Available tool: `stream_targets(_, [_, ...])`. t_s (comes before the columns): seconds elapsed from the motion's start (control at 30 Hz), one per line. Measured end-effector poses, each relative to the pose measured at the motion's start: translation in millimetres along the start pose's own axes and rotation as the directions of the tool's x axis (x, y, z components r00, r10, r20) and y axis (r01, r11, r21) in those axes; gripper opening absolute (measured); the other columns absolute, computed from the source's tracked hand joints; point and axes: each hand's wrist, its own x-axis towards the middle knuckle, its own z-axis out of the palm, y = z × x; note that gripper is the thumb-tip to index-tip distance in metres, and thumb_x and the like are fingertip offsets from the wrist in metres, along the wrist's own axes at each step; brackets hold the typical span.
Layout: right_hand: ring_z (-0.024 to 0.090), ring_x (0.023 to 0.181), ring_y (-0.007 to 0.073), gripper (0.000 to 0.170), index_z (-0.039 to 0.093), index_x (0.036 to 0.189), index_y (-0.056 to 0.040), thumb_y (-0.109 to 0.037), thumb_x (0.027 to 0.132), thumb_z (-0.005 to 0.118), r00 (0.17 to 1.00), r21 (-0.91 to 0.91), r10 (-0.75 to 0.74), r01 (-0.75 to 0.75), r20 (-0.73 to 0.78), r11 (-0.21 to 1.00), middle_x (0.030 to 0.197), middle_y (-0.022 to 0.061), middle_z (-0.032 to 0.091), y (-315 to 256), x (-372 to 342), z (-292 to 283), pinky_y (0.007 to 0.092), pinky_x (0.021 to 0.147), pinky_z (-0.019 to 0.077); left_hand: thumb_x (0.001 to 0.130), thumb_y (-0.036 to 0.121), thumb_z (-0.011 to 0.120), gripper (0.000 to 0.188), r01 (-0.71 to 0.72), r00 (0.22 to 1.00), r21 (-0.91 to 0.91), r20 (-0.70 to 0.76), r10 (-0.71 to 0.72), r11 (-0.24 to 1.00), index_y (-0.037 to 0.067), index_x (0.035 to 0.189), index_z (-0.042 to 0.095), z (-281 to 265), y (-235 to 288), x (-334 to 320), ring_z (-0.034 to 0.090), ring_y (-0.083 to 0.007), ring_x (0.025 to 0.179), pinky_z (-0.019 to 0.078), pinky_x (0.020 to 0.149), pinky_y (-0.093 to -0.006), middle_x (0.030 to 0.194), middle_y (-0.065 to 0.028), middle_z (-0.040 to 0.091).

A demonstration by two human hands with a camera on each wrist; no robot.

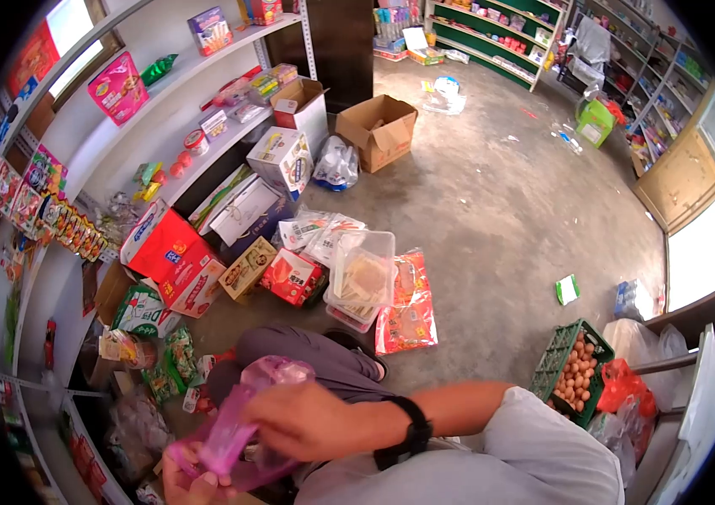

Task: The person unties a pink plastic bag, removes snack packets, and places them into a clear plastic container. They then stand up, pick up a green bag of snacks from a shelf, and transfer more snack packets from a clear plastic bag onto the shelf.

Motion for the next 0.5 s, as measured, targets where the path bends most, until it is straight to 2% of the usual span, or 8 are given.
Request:
stream_targets(0.07, [0.065,0.083,0.0354,0.020,0.063,0.107,-0.0062,-0.007,0.086,0.061,0.999,0.028,0.040,-0.040,-0.021,0.999,0.092,0.0129,0.065,-7.3,6.1,-30.4,0.0438,0.071,0.0531,0.096,0.002,0.064,0.033,-0.027,0.989,-0.043,0.145,0.033,0.999,0.005,0.127,0.051,-5.7,10.5,1.8,0.060,-0.0198,0.089,0.0523,0.072,-0.0278,0.111,-0.0097,0.058])
stream_targets(0.13, [0.067,0.080,0.0261,0.019,0.061,0.107,-0.0030,0.000,0.088,0.060,0.981,0.078,0.147,-0.137,-0.130,0.987,0.088,0.0117,0.065,-10.8,4.8,-49.5,0.0358,0.073,0.0541,0.095,0.008,0.066,0.037,-0.008,0.987,-0.118,0.161,0.027,0.993,0.003,0.128,0.051,-16.9,14.0,-3.3,0.060,-0.0217,0.090,0.0521,0.074,-0.0298,0.114,-0.0113,0.057])
stream_targets(0.2, [0.066,0.085,0.0227,0.021,0.063,0.108,-0.0032,0.001,0.088,0.060,0.925,0.010,0.168,-0.176,-0.342,0.984,0.094,0.0114,0.067,-4.6,3.1,-61.0,0.0336,0.077,0.0538,0.095,0.013,0.067,0.040,0.015,0.989,-0.174,0.144,0.010,0.985,0.001,0.129,0.050,-14.6,18.8,-11.9,0.061,-0.0226,0.090,0.0525,0.075,-0.0319,0.112,-0.0122,0.058])
stream_targets(0.23, [0.066,0.091,0.0270,0.018,0.063,0.107,-0.0016,-0.001,0.091,0.057,0.897,-0.105,0.069,-0.127,-0.437,0.986,0.101,0.0118,0.067,-14.8,6.0,-68.4,0.0370,0.080,0.0541,0.094,0.015,0.068,0.043,0.023,0.990,-0.150,0.143,-0.001,0.988,-0.001,0.130,0.050,-13.6,18.4,-15.4,0.061,-0.0230,0.090,0.0526,0.076,-0.0326,0.111,-0.0128,0.059])
stream_targets(0.33, [0.065,0.094,0.0315,0.014,0.062,0.103,0.0001,-0.003,0.090,0.058,0.909,-0.108,-0.381,0.368,-0.169,0.924,0.103,0.0129,0.065,-59.0,15.8,-63.4,0.0413,0.082,0.0543,0.092,0.019,0.069,0.049,0.046,0.989,-0.089,0.148,-0.033,0.995,-0.004,0.131,0.048,-10.7,15.4,-23.7,0.063,-0.0239,0.089,0.0530,0.080,-0.0346,0.108,-0.0145,0.061])
stream_targets(0.4, [0.065,0.091,0.0367,0.018,0.062,0.100,0.0001,-0.010,0.086,0.064,0.874,0.021,-0.469,0.470,0.126,0.882,0.100,0.0149,0.065,-74.5,34.0,-28.9,0.0445,0.083,0.0550,0.091,0.020,0.070,0.054,0.056,0.986,-0.055,0.161,-0.047,0.997,-0.005,0.132,0.047,-11.6,13.5,-28.0,0.063,-0.0246,0.088,0.0531,0.082,-0.0358,0.106,-0.0152,0.062])
stream_targets(0.43, [0.066,0.090,0.0362,0.028,0.063,0.104,-0.0004,-0.014,0.081,0.068,0.857,0.038,-0.343,0.356,0.385,0.934,0.104,0.0182,0.066,-69.5,38.8,-11.5,0.0446,0.081,0.0552,0.090,0.020,0.070,0.054,0.059,0.985,-0.025,0.166,-0.054,0.998,-0.005,0.132,0.048,-12.7,15.3,-31.6,0.064,-0.0252,0.088,0.0547,0.082,-0.0369,0.106,-0.0161,0.062])
stream_targets(0.5, [0.066,0.084,0.0350,0.023,0.067,0.098,-0.0020,-0.015,0.080,0.068,0.759,-0.127,-0.098,0.232,0.643,0.964,0.096,0.0172,0.068,-36.7,46.7,34.4,0.0456,0.079,0.0546,0.090,0.021,0.072,0.056,0.068,0.980,-0.012,0.188,-0.065,0.998,-0.006,0.132,0.048,-17.0,15.7,-39.0,0.065,-0.0258,0.090,0.0557,0.082,-0.0379,0.107,-0.0165,0.062])
